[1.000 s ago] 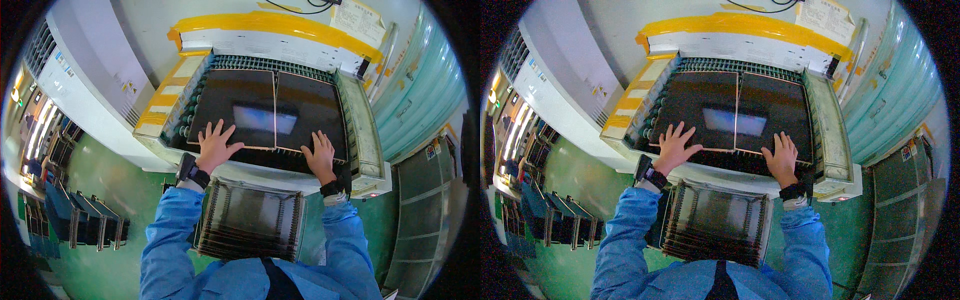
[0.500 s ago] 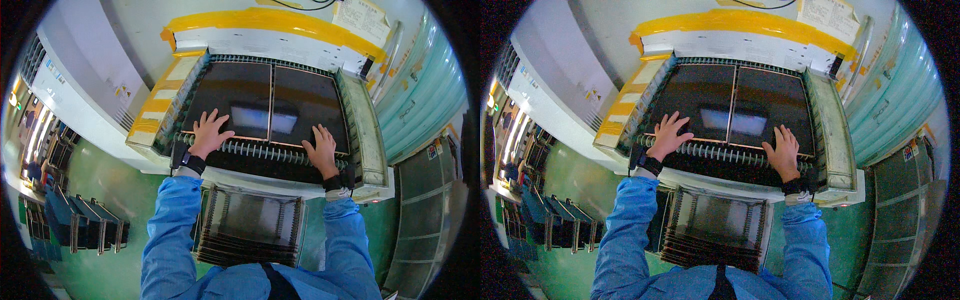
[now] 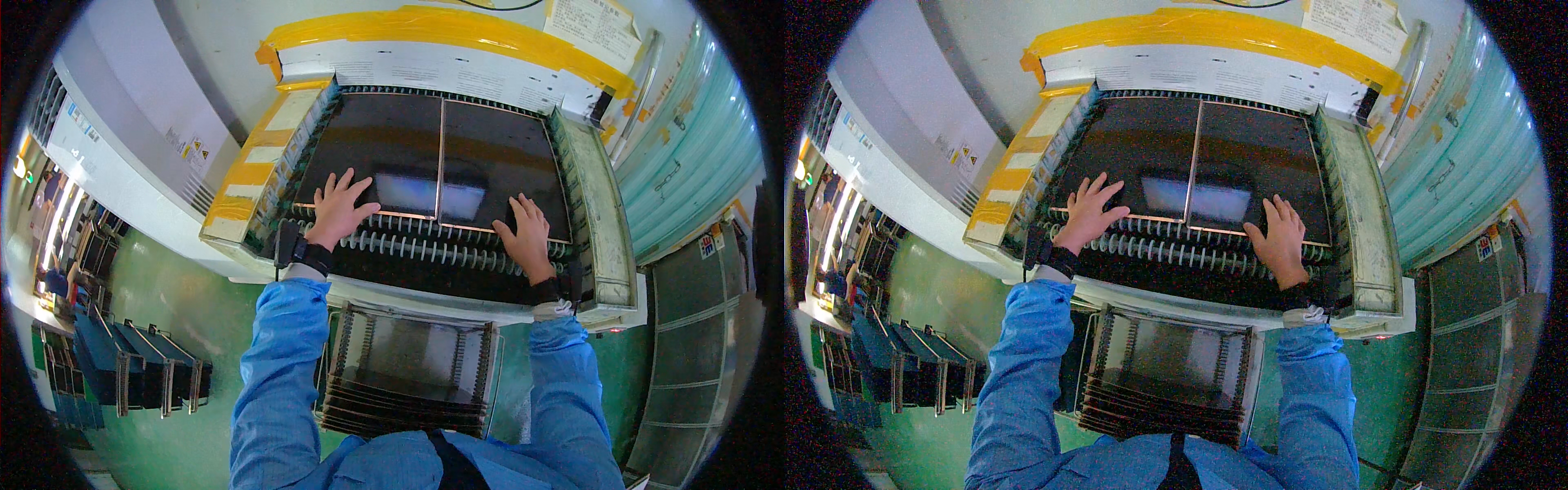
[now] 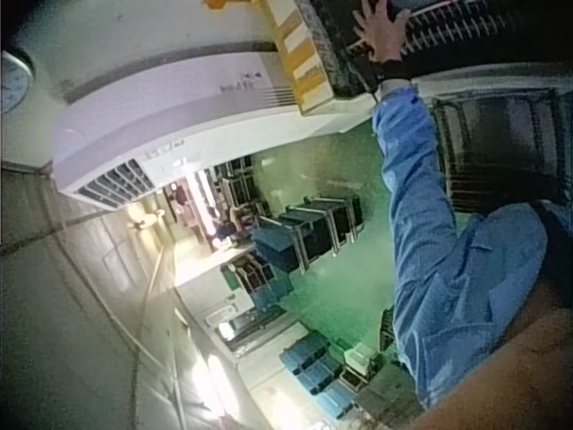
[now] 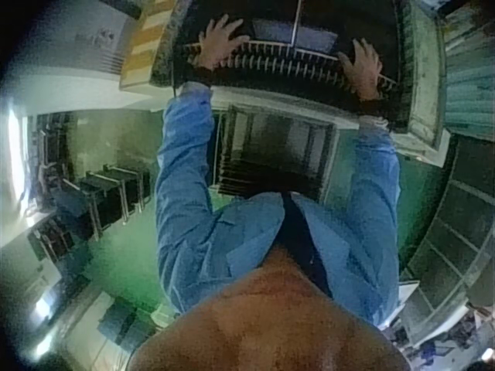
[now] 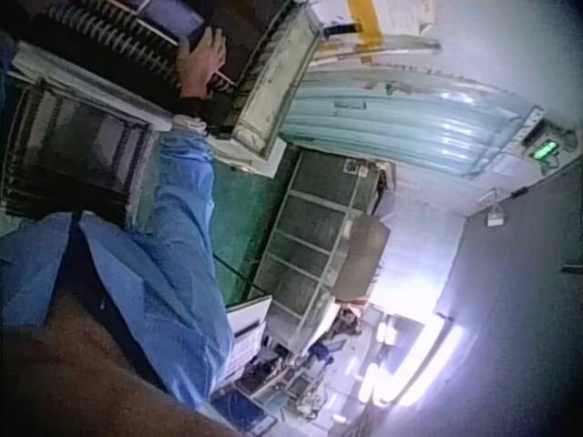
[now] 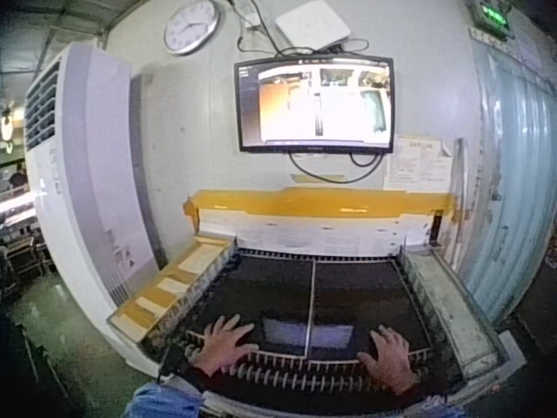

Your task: Feeding black rectangular panels into an industrial machine for processing.

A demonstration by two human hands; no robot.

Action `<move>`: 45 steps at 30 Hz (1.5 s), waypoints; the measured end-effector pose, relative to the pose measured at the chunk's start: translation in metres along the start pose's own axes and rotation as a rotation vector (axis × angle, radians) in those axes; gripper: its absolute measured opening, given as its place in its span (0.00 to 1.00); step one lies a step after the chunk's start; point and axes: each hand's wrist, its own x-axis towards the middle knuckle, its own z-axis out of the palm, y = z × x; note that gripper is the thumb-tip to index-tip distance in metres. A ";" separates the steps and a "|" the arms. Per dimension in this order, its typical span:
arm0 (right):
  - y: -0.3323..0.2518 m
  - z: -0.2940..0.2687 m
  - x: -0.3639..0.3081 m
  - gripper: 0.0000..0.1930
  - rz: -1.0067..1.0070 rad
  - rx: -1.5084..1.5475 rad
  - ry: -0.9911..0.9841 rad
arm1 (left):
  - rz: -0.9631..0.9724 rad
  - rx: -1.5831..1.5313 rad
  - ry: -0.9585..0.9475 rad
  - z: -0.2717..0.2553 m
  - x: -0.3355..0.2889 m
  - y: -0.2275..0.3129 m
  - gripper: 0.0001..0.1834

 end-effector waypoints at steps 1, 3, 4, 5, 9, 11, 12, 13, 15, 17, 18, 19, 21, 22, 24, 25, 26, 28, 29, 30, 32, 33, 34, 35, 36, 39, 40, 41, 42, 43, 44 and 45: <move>0.001 0.002 -0.001 0.36 0.002 0.000 -0.003 | 0.000 -0.002 0.004 0.002 -0.001 0.000 0.34; 0.003 0.005 0.004 0.35 -0.004 -0.010 0.024 | 0.001 -0.010 0.005 0.001 0.001 -0.001 0.34; 0.004 0.007 0.004 0.35 -0.002 -0.010 0.021 | 0.003 -0.019 0.005 0.002 0.001 0.000 0.34; 0.005 0.008 0.005 0.35 -0.002 -0.013 0.025 | 0.003 -0.020 0.002 0.002 0.001 0.000 0.34; 0.004 0.009 0.009 0.35 0.010 -0.018 0.007 | 0.003 -0.002 0.015 0.004 0.000 -0.003 0.33; 0.005 0.009 0.007 0.35 0.003 -0.013 0.030 | 0.021 0.010 0.032 0.007 -0.001 -0.003 0.33; 0.006 0.010 0.004 0.34 -0.001 -0.010 0.048 | 0.022 0.000 0.045 0.009 -0.004 -0.003 0.33; 0.005 0.010 0.004 0.34 -0.002 -0.010 0.052 | 0.024 -0.009 0.064 0.008 -0.005 -0.003 0.33; 0.005 0.009 -0.003 0.33 -0.005 0.038 0.102 | 0.027 -0.010 0.079 0.010 -0.013 -0.003 0.33; -0.001 0.002 -0.008 0.31 -0.035 0.072 0.139 | 0.025 -0.012 0.090 0.006 -0.023 -0.003 0.32; -0.003 -0.002 -0.013 0.29 -0.063 0.106 0.173 | 0.042 -0.030 0.111 0.004 -0.031 -0.004 0.31; -0.007 -0.005 -0.015 0.29 -0.061 0.107 0.154 | 0.057 -0.049 0.129 0.001 -0.038 -0.003 0.31; -0.018 -0.008 -0.021 0.22 -0.230 0.240 0.235 | 0.105 -0.021 0.238 -0.002 -0.054 -0.007 0.28; -0.029 -0.017 -0.030 0.18 -0.290 0.275 0.289 | 0.137 -0.056 0.288 -0.008 -0.062 -0.001 0.27; -0.071 -0.049 -0.052 0.14 -0.351 0.415 0.237 | 0.266 -0.190 0.477 -0.027 -0.091 -0.006 0.21; -0.081 -0.058 -0.071 0.13 -0.322 0.502 0.210 | 0.257 -0.176 0.519 -0.036 -0.106 0.006 0.17; -0.089 -0.059 -0.091 0.13 -0.314 0.514 0.139 | 0.267 -0.226 0.528 -0.039 -0.120 0.000 0.16; -0.101 -0.055 -0.130 0.12 -0.397 0.576 0.007 | 0.218 -0.237 0.561 -0.043 -0.164 -0.004 0.13; -0.103 -0.047 -0.149 0.12 -0.397 0.582 -0.031 | 0.182 -0.252 0.554 -0.043 -0.182 -0.009 0.12; -0.101 -0.031 -0.176 0.13 -0.379 0.614 -0.187 | 0.119 -0.278 0.529 -0.041 -0.208 -0.009 0.11; -0.093 0.006 -0.229 0.16 -0.390 0.664 -0.415 | 0.002 -0.238 0.484 -0.023 -0.263 -0.028 0.11; -0.084 0.021 -0.256 0.19 -0.413 0.671 -0.496 | -0.085 -0.212 0.446 -0.008 -0.291 -0.034 0.11; -0.083 0.028 -0.276 0.19 -0.422 0.677 -0.504 | -0.162 -0.246 0.421 -0.002 -0.318 -0.036 0.11; -0.084 0.032 -0.294 0.21 -0.407 0.653 -0.624 | -0.234 -0.283 0.398 0.003 -0.343 -0.035 0.11; -0.085 0.034 -0.306 0.23 -0.387 0.622 -0.742 | -0.236 -0.285 0.400 0.009 -0.364 -0.033 0.11; -0.087 0.033 -0.326 0.25 -0.294 0.587 -0.832 | -0.388 -0.315 0.348 0.022 -0.416 -0.021 0.11; -0.083 0.035 -0.331 0.25 -0.292 0.585 -0.826 | -0.435 -0.331 0.330 0.027 -0.423 -0.015 0.11; -0.084 0.037 -0.333 0.26 -0.288 0.554 -0.784 | -0.495 -0.338 0.324 0.026 -0.436 -0.012 0.11; -0.085 0.039 -0.334 0.27 -0.282 0.523 -0.741 | -0.517 -0.356 0.323 0.028 -0.447 -0.010 0.11; -0.086 0.041 -0.334 0.27 -0.294 0.523 -0.738 | -0.519 -0.353 0.334 0.029 -0.454 -0.009 0.11; -0.088 0.042 -0.334 0.26 -0.282 0.511 -0.729 | -0.537 -0.360 0.331 0.031 -0.459 -0.007 0.12; -0.088 0.044 -0.334 0.25 -0.268 0.500 -0.718 | -0.553 -0.368 0.326 0.033 -0.463 -0.006 0.12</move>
